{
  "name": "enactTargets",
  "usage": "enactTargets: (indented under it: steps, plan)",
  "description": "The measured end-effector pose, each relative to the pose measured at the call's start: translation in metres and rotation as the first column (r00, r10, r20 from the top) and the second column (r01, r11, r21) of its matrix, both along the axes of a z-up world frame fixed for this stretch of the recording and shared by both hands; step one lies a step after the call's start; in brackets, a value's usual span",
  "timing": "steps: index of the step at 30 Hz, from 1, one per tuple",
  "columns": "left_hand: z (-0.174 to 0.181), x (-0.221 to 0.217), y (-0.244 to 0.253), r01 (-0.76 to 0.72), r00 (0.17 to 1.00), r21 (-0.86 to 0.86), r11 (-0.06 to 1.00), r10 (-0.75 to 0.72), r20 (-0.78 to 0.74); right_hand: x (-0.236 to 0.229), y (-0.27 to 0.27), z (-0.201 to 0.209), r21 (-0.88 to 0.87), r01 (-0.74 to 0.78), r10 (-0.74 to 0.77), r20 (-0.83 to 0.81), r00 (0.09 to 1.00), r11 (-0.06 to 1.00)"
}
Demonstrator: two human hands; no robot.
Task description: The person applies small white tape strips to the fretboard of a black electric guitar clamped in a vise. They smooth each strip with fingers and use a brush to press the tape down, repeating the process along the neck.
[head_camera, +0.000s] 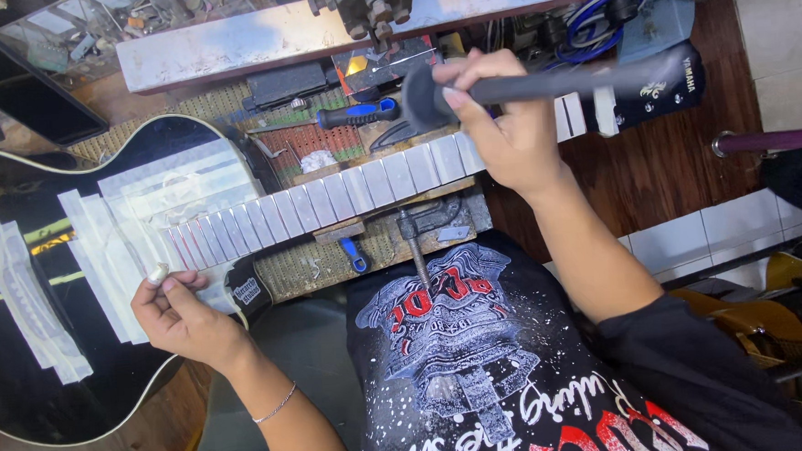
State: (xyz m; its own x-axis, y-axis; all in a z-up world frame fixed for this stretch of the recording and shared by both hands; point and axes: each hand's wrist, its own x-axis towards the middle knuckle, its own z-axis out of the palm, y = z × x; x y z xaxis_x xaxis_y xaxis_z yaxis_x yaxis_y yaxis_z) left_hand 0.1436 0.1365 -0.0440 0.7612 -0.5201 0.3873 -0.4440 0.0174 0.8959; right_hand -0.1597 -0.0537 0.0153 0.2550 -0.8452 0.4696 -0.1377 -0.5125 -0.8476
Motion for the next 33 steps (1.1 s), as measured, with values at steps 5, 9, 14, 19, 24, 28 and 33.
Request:
enactTargets:
  steps: [5,9,14,19,24,28,33]
  plan:
    - [-0.001,0.001,0.0,-0.023,1.0,0.012,1.0,0.023,-0.009,0.003,0.028,0.001,0.394,-0.329,0.328,0.072,0.942,0.858]
    - [0.003,-0.005,-0.004,-0.059,0.998,-0.007,0.998,0.059,-0.012,-0.001,0.018,0.011,0.465,-0.339,0.48,-0.227,0.847,0.818]
    - [-0.006,0.003,-0.003,-0.069,0.998,-0.024,0.997,0.069,0.004,0.017,0.019,0.003,0.404,-0.323,0.364,-0.028,0.931,0.856]
    - [-0.006,0.001,-0.002,-0.056,0.998,-0.013,0.998,0.057,0.023,0.014,0.019,-0.01,-0.203,-0.06,0.054,-0.036,0.998,0.977]
    - [-0.011,0.004,-0.004,-0.057,0.998,-0.014,0.998,0.057,0.023,-0.002,0.037,0.003,0.091,-0.294,0.283,0.116,0.952,0.951]
    - [-0.01,0.003,-0.005,-0.071,0.997,-0.021,0.997,0.071,0.032,-0.003,0.035,-0.016,0.121,-0.373,0.371,0.041,0.928,0.92]
    - [-0.009,0.002,-0.005,-0.067,0.996,-0.02,0.998,0.068,0.059,-0.013,0.019,-0.001,-0.018,-0.144,0.145,0.081,0.986,0.989]
